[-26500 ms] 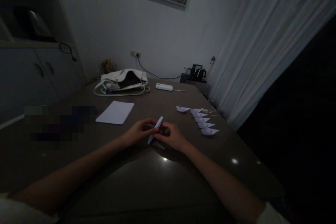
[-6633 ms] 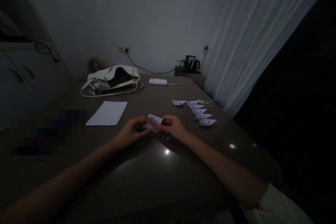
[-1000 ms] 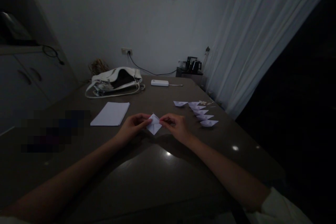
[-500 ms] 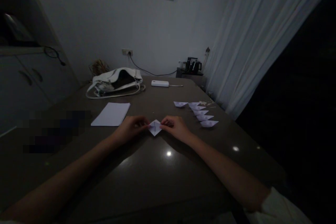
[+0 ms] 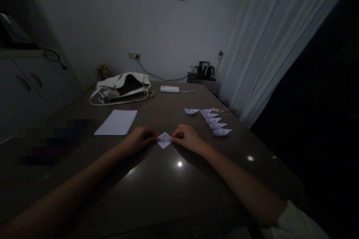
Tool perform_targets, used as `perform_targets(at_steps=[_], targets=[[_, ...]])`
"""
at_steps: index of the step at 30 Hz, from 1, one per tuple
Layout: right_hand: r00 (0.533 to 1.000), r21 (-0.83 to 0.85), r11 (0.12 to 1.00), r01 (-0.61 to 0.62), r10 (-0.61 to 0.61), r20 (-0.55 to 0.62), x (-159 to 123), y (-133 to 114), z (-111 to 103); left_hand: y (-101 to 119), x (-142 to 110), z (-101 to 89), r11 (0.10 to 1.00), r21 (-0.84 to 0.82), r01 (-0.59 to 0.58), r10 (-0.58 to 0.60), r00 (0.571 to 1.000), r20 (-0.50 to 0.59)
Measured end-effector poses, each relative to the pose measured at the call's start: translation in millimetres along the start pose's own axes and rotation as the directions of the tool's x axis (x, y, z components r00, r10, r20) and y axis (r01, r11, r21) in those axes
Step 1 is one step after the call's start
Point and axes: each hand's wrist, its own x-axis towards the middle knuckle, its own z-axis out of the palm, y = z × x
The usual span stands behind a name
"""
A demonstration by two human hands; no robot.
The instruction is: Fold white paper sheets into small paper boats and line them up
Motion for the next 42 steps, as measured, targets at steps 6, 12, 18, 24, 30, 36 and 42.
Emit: perform_targets(at_steps=[6,12,18,24,30,36,42], targets=[[0.99,0.025,0.991,-0.133,0.131,0.048,1,-3,1,0,1,3.9,0.998,0.043,0.052,-0.05,0.998,-0.046],[0.984,-0.011,0.985,-0.174,0.174,0.047,2,-5,2,6,3,3.5,0.974,0.152,0.166,-0.165,0.986,-0.02],[0.976,-0.117,0.973,-0.201,0.209,0.061,1,-10,5,17,4,2.9,0.953,0.189,0.237,-0.237,0.971,-0.024],[0.965,-0.249,0.943,-0.222,0.25,0.085,1,-16,5,22,7,3.1,0.921,0.241,0.307,-0.309,0.951,-0.028],[0.957,-0.233,0.938,-0.257,0.281,0.078,3,-15,7,19,7,6.6,0.915,0.235,0.328,-0.326,0.944,-0.052],[0.966,-0.185,0.954,-0.237,0.251,0.055,3,-10,8,10,0,12.3,0.969,0.147,0.199,-0.181,0.975,-0.128],[0.994,-0.07,0.992,-0.105,0.107,0.026,1,-1,5,10,1,15.5,0.997,0.0,0.072,-0.071,0.984,-0.162]])
